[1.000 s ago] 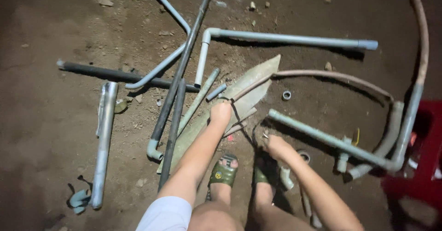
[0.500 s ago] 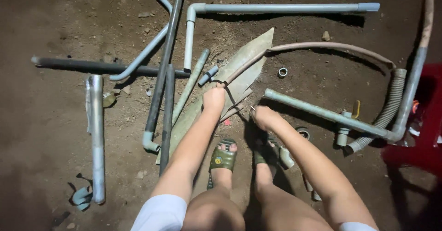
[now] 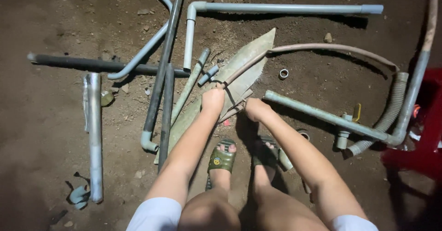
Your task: Sorting through and attempting to connect various PVC and corrugated plumbing pipes on the ground, including using a saw blade.
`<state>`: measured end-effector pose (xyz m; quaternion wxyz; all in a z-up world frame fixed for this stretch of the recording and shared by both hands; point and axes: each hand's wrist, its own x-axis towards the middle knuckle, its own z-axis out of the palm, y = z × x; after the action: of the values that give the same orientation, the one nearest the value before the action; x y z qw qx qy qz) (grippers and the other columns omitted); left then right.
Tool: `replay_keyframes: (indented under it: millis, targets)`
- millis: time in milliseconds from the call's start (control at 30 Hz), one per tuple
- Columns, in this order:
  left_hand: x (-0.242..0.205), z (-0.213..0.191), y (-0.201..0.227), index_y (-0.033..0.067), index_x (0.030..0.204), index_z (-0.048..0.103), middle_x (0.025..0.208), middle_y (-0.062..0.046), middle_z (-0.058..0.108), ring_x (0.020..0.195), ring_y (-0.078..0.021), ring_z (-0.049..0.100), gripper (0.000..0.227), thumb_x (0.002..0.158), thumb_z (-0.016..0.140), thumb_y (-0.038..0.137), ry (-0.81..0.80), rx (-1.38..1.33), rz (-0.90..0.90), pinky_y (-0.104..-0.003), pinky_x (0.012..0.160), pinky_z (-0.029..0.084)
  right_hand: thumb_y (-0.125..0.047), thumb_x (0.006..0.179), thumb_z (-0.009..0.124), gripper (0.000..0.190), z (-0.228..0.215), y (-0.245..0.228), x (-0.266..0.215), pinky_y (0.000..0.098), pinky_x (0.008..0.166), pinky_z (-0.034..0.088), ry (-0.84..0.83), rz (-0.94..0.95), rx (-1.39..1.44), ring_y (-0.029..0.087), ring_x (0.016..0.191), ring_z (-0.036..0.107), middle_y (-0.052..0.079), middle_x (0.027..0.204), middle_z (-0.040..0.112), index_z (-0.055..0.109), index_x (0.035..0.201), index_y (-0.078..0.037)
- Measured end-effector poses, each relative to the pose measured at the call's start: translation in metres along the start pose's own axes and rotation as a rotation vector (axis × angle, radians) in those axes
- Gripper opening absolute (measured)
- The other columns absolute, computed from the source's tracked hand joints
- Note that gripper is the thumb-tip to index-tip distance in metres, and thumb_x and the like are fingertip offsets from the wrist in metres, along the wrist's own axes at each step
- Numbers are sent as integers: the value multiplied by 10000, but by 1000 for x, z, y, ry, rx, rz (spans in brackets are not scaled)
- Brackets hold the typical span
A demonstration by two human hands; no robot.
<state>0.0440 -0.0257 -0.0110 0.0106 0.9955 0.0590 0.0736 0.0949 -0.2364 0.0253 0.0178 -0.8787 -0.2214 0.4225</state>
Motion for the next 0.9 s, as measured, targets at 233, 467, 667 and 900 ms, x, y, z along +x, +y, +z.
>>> replay_keyframes:
  millis: [233,467,667,900]
  targets:
    - [-1,7,10,-27,1196,734,716,-69,727,628,-245,780,272,1029,572,112,49,13,3,-453,565,629,-446,1083,411,527,-11,21,-164,592,1015,590,-41,288,252,444,1198,736,260,1163,799,791,1163,-90]
    - [-2,7,5,-20,1197,728,756,-51,692,609,-226,768,286,1033,560,144,70,87,4,-429,546,621,-361,1079,445,493,-22,13,-107,579,1022,591,-70,193,259,460,1200,725,313,1160,774,756,1172,10]
    - [-3,0,7,-4,1192,745,746,-52,679,601,-221,766,285,1049,576,176,87,119,19,-425,530,615,-218,992,563,356,-23,-17,-45,513,918,640,-13,-32,118,453,1044,779,289,977,788,762,1087,62]
    - [-2,-4,6,-18,1162,728,744,-36,653,591,-225,761,262,1027,569,140,95,91,14,-417,542,620,-350,1072,402,532,-1,28,-152,582,999,592,-115,201,337,498,1187,720,345,1153,767,737,1163,54]
